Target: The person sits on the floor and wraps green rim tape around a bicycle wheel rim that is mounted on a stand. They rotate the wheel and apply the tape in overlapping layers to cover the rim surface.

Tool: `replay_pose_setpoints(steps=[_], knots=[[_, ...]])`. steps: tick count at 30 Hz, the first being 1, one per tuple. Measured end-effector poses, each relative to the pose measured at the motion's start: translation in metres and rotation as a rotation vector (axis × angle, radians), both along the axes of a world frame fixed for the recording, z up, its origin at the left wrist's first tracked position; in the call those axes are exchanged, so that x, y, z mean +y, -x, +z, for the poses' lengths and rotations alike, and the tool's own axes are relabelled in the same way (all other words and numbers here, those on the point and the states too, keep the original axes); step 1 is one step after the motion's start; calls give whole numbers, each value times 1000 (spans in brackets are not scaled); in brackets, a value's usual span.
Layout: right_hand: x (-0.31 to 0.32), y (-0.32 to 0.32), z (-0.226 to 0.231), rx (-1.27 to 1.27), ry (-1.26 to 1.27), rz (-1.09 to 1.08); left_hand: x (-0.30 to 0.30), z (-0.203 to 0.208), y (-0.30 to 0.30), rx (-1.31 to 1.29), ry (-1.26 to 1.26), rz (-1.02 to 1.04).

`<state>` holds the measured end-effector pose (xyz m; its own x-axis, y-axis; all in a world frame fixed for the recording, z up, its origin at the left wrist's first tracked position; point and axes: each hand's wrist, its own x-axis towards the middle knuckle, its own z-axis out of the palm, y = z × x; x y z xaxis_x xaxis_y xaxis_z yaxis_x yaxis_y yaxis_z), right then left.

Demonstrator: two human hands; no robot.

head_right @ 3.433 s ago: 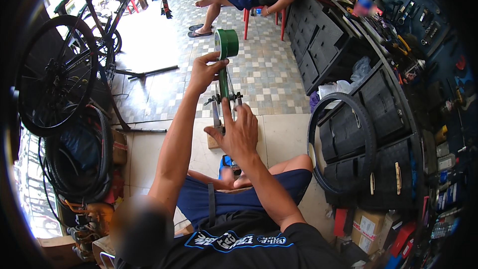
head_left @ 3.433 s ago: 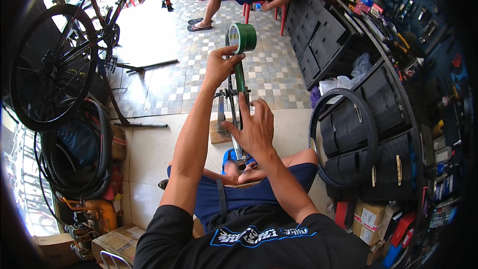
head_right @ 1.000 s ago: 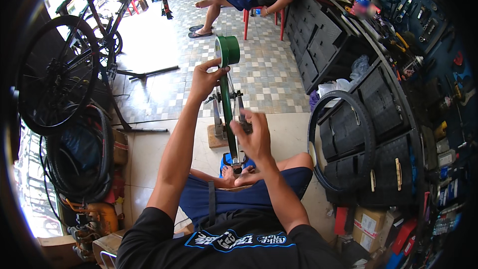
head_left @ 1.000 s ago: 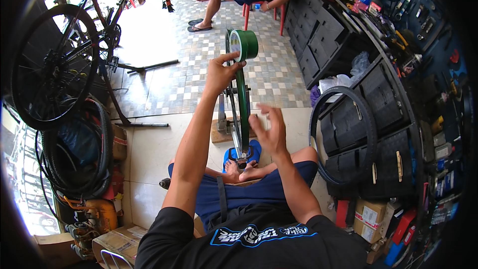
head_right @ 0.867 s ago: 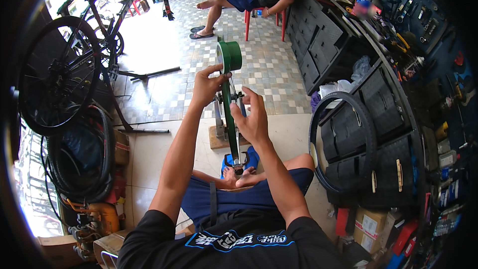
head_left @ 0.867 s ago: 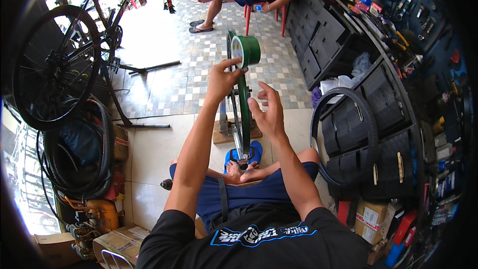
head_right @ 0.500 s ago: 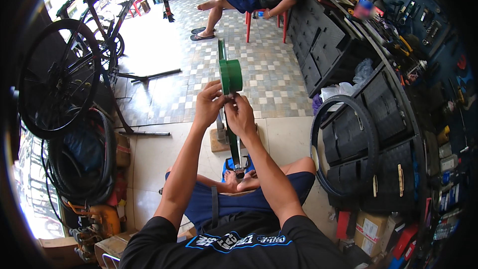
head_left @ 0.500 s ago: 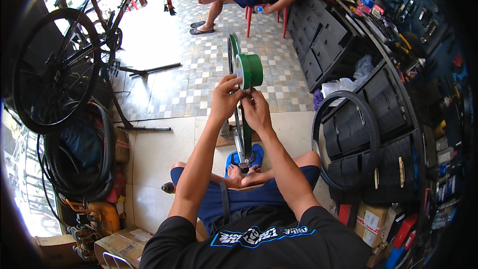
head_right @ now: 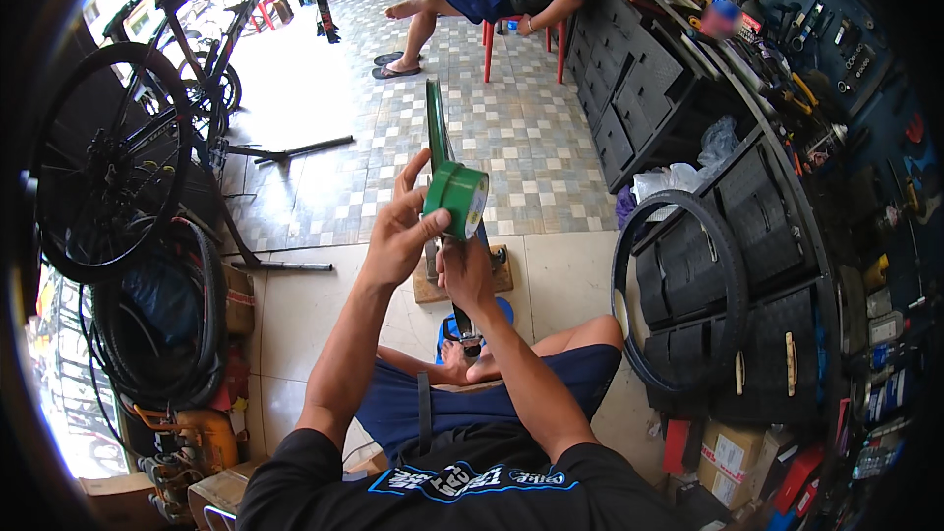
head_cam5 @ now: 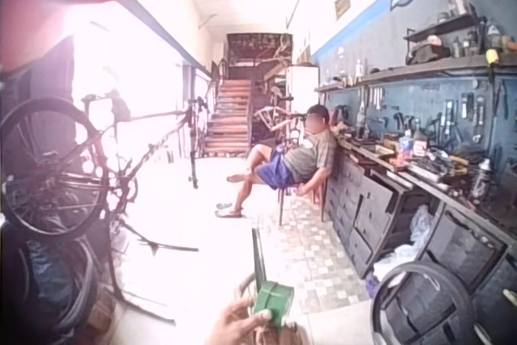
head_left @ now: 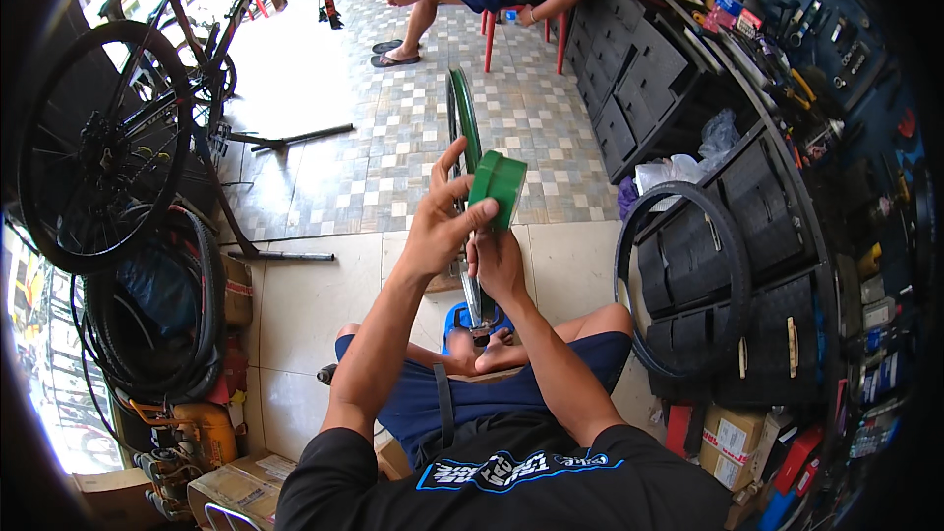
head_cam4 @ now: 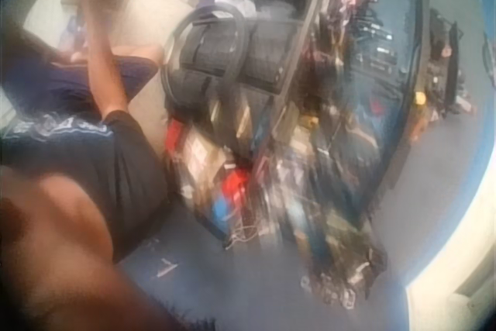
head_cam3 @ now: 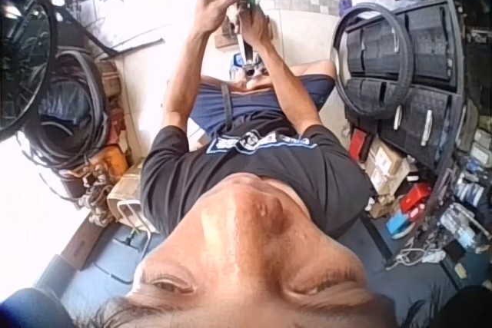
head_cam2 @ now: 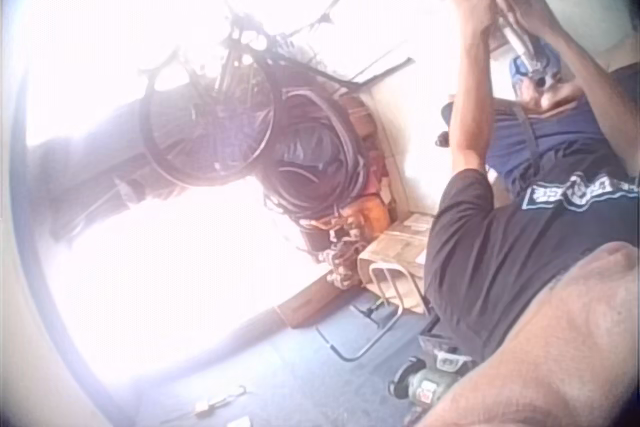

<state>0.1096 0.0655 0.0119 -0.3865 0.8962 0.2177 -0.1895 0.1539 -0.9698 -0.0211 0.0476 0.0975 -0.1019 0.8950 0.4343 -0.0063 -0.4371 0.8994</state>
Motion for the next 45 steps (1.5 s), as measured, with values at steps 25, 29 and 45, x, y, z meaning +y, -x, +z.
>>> replay_pose_setpoints(steps=[25, 29, 45], knots=[[-30, -3, -45, 85, -39, -84, 175, 78, 54, -49, -133, 32], [-28, -1, -51, 83, -13, -81, 185, 67, 71, -44, -196, 116], [-33, -7, -64, 34, -31, -107, 196, 40, 77, 197, -131, 343]])
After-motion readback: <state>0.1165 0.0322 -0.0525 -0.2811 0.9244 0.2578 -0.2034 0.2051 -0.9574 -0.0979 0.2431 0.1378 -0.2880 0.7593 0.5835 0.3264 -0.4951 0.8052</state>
